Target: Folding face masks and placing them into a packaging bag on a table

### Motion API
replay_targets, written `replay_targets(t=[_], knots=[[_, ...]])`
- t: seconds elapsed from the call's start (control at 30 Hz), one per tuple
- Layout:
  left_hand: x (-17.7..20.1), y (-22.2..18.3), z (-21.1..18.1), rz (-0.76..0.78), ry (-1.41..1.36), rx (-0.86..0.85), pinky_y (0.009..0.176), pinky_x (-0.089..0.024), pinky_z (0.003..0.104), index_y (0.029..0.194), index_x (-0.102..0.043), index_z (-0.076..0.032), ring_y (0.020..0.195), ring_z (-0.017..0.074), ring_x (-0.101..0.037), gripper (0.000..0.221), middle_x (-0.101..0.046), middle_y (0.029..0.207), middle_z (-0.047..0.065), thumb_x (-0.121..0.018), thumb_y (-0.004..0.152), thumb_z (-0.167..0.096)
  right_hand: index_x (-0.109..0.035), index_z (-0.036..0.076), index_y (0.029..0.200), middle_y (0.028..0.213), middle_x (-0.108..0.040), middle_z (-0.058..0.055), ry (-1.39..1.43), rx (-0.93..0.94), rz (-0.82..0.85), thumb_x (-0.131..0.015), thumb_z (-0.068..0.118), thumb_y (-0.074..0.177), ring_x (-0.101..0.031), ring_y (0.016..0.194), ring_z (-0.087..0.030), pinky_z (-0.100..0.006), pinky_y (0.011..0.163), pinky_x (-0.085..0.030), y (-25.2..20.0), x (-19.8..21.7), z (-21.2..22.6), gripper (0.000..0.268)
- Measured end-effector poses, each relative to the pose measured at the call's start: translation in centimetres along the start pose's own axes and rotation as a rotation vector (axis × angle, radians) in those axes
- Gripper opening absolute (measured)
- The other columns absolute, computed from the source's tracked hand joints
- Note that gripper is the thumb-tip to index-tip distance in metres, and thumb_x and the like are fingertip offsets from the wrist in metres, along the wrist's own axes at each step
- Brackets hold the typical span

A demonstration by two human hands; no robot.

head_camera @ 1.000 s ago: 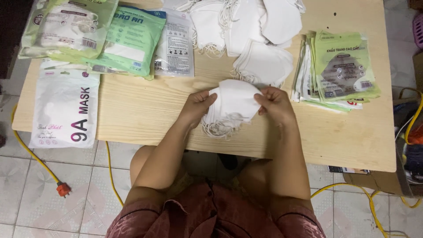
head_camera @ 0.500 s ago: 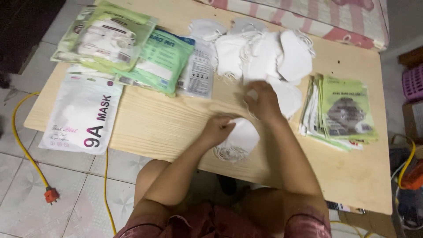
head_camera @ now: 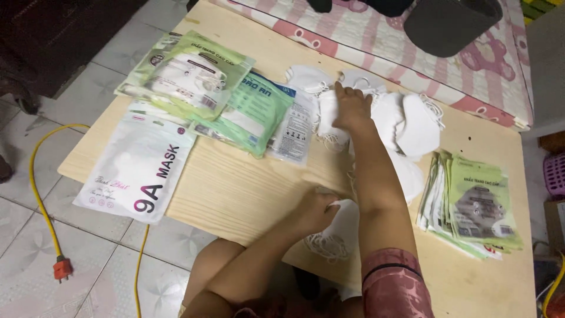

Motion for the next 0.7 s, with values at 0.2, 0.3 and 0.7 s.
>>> replay_targets(t=[0.2,0.3,0.7], knots=[[-0.9,-0.4,1.1,0.01,-0.003,0.034,0.055,-0.054,0.039,0.085,-0.073,-0.003,0.061,0.0353,-0.071,0.017,-0.067,0.062,0.018,-0.064,0.091,-0.015,-0.073,0.013,0.118,0.126,-0.061,-0.017,0.092,0.07,-0.169,-0.085,0.021,0.074,-0.051,0.128,-0.044,-0.069,0.106,-0.036,2.0,-2.7,-2.6,0.045],[-0.7,-0.2,0.6,0.04,-0.018,0.047,0.056,-0.053,0.046,0.085,-0.071,-0.001,0.067,0.0425,-0.071,0.018,-0.065,0.064,0.022,-0.063,0.091,-0.016,-0.076,0.012,0.106,0.122,-0.06,-0.016,0.27,0.116,-0.306,-0.086,0.016,0.075,-0.051,0.124,-0.045,-0.063,0.1,-0.043,-0.2,0.2,-2.3,0.033],[-0.6,-0.4,0.2,0.1,0.032,0.002,0.095,-0.051,0.04,0.122,-0.074,-0.011,0.11,0.0329,-0.071,0.036,-0.076,0.116,0.014,-0.06,0.09,-0.019,-0.07,0.006,0.118,0.126,-0.057,-0.008,0.46,-0.094,-0.764,-0.094,0.033,0.084,-0.048,0.117,-0.032,-0.043,0.099,-0.039,-4.4,7.3,-9.0,0.049]])
Point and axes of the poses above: each hand's wrist, its own y-axis towards the middle knuckle, its own x-axis out of the back of the hand, z = x × y, the point moved 3 cm from there along y, towards the middle knuckle
